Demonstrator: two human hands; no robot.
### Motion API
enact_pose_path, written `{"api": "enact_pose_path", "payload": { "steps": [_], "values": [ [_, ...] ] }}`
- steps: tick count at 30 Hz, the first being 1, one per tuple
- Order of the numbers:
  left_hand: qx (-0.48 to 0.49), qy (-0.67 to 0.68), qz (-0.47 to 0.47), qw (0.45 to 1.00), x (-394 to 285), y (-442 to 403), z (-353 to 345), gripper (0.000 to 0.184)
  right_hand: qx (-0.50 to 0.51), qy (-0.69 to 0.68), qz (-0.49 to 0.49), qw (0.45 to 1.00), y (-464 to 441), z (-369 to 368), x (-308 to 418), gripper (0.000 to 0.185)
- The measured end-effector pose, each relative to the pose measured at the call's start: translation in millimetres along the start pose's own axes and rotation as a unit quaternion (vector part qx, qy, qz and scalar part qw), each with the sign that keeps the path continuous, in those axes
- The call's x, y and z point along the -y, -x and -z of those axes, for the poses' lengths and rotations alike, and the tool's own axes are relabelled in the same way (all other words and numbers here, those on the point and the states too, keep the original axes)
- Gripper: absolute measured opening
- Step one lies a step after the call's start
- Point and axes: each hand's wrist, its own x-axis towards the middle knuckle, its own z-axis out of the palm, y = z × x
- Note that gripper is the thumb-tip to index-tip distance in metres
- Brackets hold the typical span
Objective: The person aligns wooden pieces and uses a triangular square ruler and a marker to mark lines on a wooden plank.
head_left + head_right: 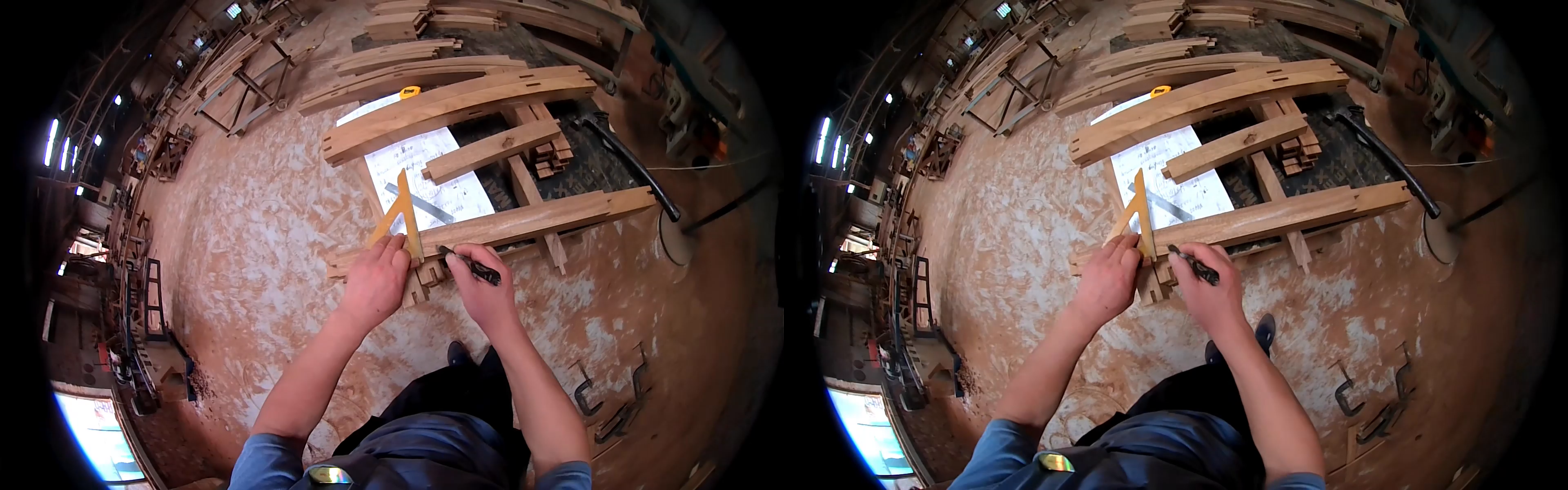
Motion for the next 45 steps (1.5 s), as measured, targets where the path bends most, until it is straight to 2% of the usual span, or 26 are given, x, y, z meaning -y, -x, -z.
{"api": "enact_pose_path", "payload": {
  "steps": [16, 19, 22, 26, 29, 30, 32, 35, 36, 39, 45],
  "values": [
    [-0.015, 0.028, 0.009, 0.999, 4.7, 4.5, -6.9, 0.02, 0.079, 0.011, -0.096, 0.992, -33.7, -19.2, -0.8, 0.032],
    [-0.022, 0.035, 0.012, 0.999, 5.0, 5.3, -9.2, 0.02, 0.084, 0.021, -0.101, 0.991, -35.6, -19.6, 2.1, 0.031],
    [-0.024, 0.037, 0.013, 0.999, 5.0, 5.0, -11.3, 0.019, 0.074, 0.002, -0.049, 0.996, -34.2, -21.0, -2.3, 0.029],
    [-0.021, 0.038, 0.006, 0.999, 5.4, 4.1, -8.5, 0.02, 0.095, 0.017, -0.068, 0.993, -10.6, -9.8, -6.1, 0.026],
    [-0.018, 0.028, 0.007, 0.999, 6.7, 5.2, -10.8, 0.023, 0.156, 0.06, -0.166, 0.972, 11.2, 11.2, 19.0, 0.024],
    [-0.017, 0.031, 0.009, 0.999, 7.1, 5.1, -11.6, 0.025, 0.138, 0.028, -0.144, 0.979, 21.9, 14.9, 12.8, 0.023],
    [-0.015, 0.036, 0.014, 0.999, 9.6, 6.5, -12.5, 0.028, 0.11, -0.015, -0.191, 0.975, 39.4, 23.5, 9.6, 0.019],
    [0.017, 0.17, 0.097, 0.98, 12.1, 4.5, 15.3, 0.034, 0.069, -0.032, -0.23, 0.97, 70.2, 42.4, -11.1, 0.019],
    [-0.005, 0.207, 0.112, 0.972, 18.2, 3.4, 17.7, 0.037, 0.048, -0.041, -0.25, 0.966, 83.5, 49.1, -26.2, 0.02],
    [-0.008, 0.158, 0.159, 0.975, 36.0, 0.0, 29.8, 0.036, -0.002, -0.063, -0.296, 0.953, 115.1, 70.8, -49.5, 0.021],
    [-0.047, 0.132, 0.146, 0.979, 57.1, -14.9, 33.6, 0.025, -0.062, -0.068, -0.317, 0.944, 152.5, 102.6, -72.7, 0.023]
  ]
}}
